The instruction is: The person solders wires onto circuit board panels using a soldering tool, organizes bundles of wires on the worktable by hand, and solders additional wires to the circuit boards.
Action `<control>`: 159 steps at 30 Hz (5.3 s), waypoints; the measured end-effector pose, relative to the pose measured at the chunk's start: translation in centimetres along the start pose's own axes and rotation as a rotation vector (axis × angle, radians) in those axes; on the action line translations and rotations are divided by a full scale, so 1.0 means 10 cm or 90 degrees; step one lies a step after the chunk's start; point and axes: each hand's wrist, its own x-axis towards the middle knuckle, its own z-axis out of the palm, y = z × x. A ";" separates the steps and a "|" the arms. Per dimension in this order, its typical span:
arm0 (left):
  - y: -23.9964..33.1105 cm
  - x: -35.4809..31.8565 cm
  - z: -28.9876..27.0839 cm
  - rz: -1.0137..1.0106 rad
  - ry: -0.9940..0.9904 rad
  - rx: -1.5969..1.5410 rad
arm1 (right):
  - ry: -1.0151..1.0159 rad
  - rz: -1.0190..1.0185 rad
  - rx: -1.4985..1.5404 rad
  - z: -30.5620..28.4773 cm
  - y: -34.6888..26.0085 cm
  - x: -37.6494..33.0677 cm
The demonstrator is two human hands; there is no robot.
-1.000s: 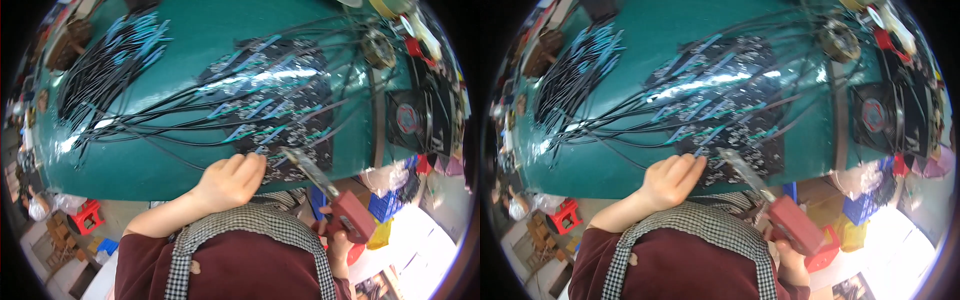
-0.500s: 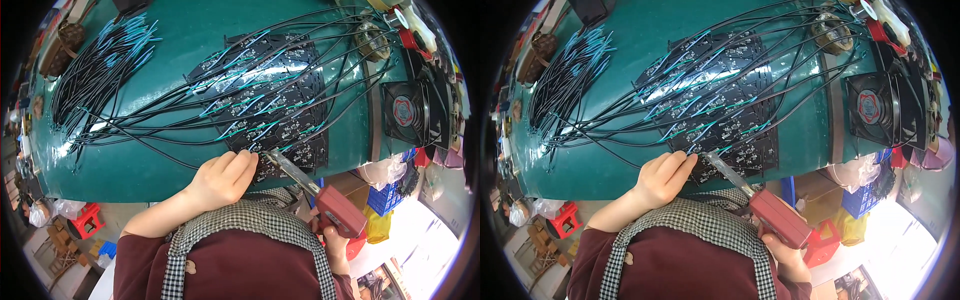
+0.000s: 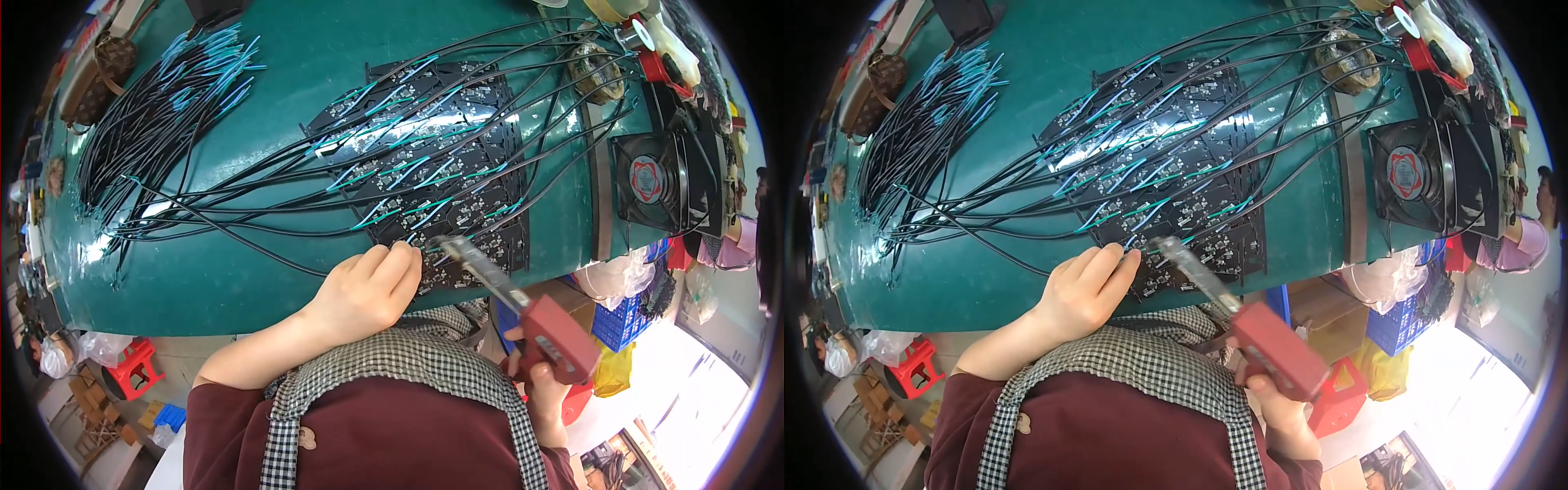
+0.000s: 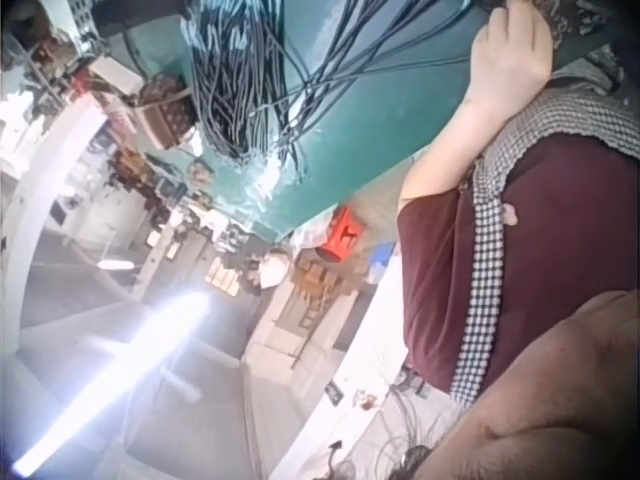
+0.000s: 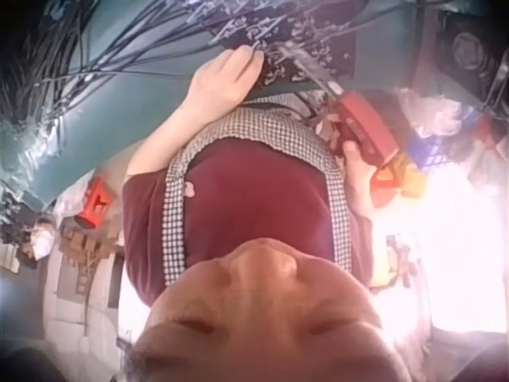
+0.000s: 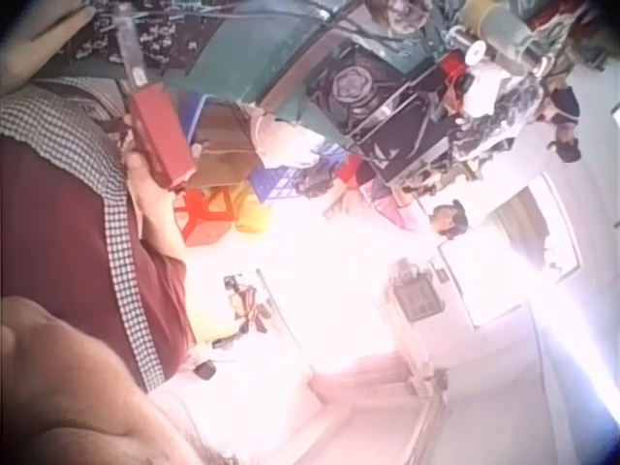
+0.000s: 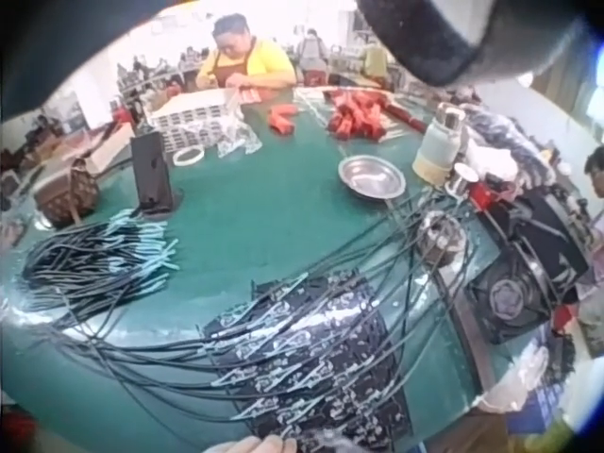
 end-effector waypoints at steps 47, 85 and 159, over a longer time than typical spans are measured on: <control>0.04 0.01 -0.05 -0.004 -0.022 -0.002 | 0.080 -0.201 -0.071 -0.22 0.09 0.10; -0.13 0.61 0.04 0.110 0.046 -0.001 | 0.074 -0.144 0.044 -0.50 -0.12 0.33; -0.02 0.55 0.26 0.047 0.030 -0.053 | 0.010 -0.003 -0.065 -0.54 -0.37 0.34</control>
